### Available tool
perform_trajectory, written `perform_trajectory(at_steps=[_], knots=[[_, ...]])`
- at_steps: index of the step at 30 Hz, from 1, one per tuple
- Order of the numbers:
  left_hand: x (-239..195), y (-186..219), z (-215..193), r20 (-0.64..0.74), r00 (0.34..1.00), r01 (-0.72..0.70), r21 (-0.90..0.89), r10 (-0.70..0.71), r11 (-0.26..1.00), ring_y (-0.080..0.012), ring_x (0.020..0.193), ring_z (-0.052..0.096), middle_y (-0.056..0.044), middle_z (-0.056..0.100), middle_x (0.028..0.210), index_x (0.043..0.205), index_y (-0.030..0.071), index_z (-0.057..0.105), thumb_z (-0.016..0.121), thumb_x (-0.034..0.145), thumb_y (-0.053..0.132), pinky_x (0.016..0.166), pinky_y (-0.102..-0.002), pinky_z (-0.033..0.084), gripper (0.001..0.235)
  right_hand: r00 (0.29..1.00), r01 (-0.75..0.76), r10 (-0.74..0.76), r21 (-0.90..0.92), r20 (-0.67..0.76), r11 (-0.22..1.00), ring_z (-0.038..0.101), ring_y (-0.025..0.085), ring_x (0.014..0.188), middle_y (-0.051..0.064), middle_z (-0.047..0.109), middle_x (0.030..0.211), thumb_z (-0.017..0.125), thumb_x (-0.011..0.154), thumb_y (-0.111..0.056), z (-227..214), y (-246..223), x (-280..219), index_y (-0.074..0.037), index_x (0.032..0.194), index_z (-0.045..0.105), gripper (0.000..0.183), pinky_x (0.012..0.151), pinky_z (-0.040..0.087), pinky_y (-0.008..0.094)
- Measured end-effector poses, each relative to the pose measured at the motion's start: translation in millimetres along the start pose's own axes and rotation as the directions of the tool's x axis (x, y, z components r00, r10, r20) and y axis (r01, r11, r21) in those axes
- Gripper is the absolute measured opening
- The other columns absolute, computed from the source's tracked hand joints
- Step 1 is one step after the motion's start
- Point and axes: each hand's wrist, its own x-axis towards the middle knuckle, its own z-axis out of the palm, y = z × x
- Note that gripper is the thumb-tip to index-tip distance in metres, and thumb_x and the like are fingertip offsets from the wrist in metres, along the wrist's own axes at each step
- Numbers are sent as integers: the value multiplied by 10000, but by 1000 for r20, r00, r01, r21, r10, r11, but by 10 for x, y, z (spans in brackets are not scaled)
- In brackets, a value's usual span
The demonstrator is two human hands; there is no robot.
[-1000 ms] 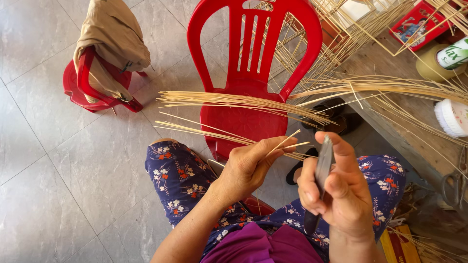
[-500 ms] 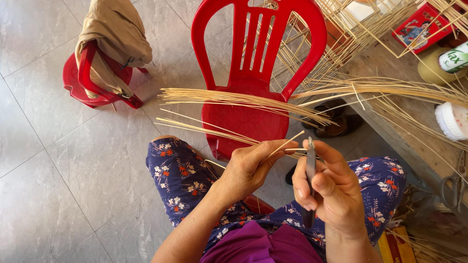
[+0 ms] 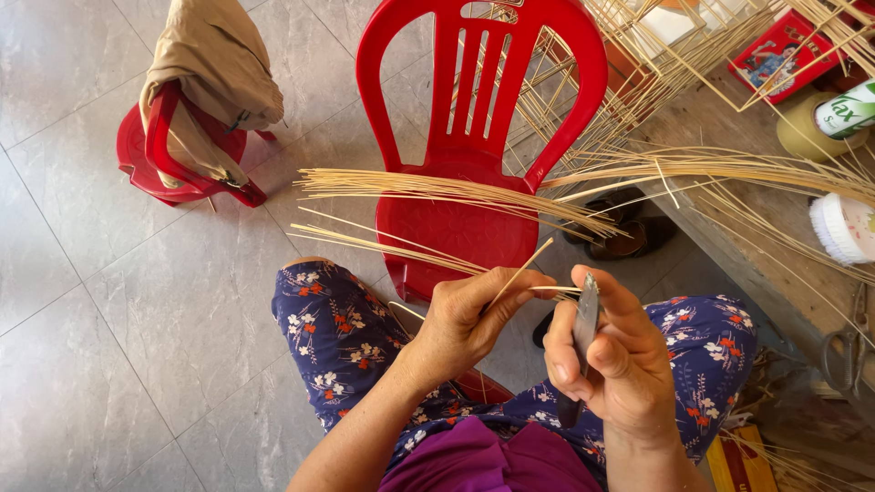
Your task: The person sits on the floor and uses a knife to shave thin bamboo strips, repeatedly peeling off fine shavings and discarding them. The person handles the strips one at a time, aligning them on a red plastic chair and continuing the shaving process throughout the clip.
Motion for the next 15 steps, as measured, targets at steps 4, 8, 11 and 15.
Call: perform_trajectory(at_steps=[4,8,11,15], knots=[[-32,-46,4,-24,1000,16,53,-14,998,-173,857,762,-88,763,991,1179,50,708,646,1032,55,729,-280,591,160,1000,-20,20,6,-18,1000,462,92,582,114,597,821,623,1092,-242,2,55,-31,-72,1594,424,566,495,390,217],[-21,-31,-9,-47,995,-82,126,88,989,-200,866,742,-107,740,993,1182,43,702,657,1010,18,745,-302,580,180,996,-52,44,-102,-78,993,456,85,603,82,588,832,594,1103,-265,-15,147,-36,-62,1568,466,523,513,385,213],[-9,-7,-43,-57,990,-123,155,133,980,-205,851,737,-113,729,977,1185,27,695,679,988,15,732,-296,570,198,998,-59,52,-160,-46,985,439,75,626,70,586,848,572,1128,-251,-12,200,10,-52,1561,483,485,555,379,207],[-5,0,-25,-59,997,-38,186,50,982,-186,802,750,-104,741,937,1144,23,715,707,964,22,687,-268,562,180,993,-64,38,-239,-112,969,446,69,632,60,591,852,546,1112,-260,51,191,-1,-13,1542,493,499,572,383,196]])
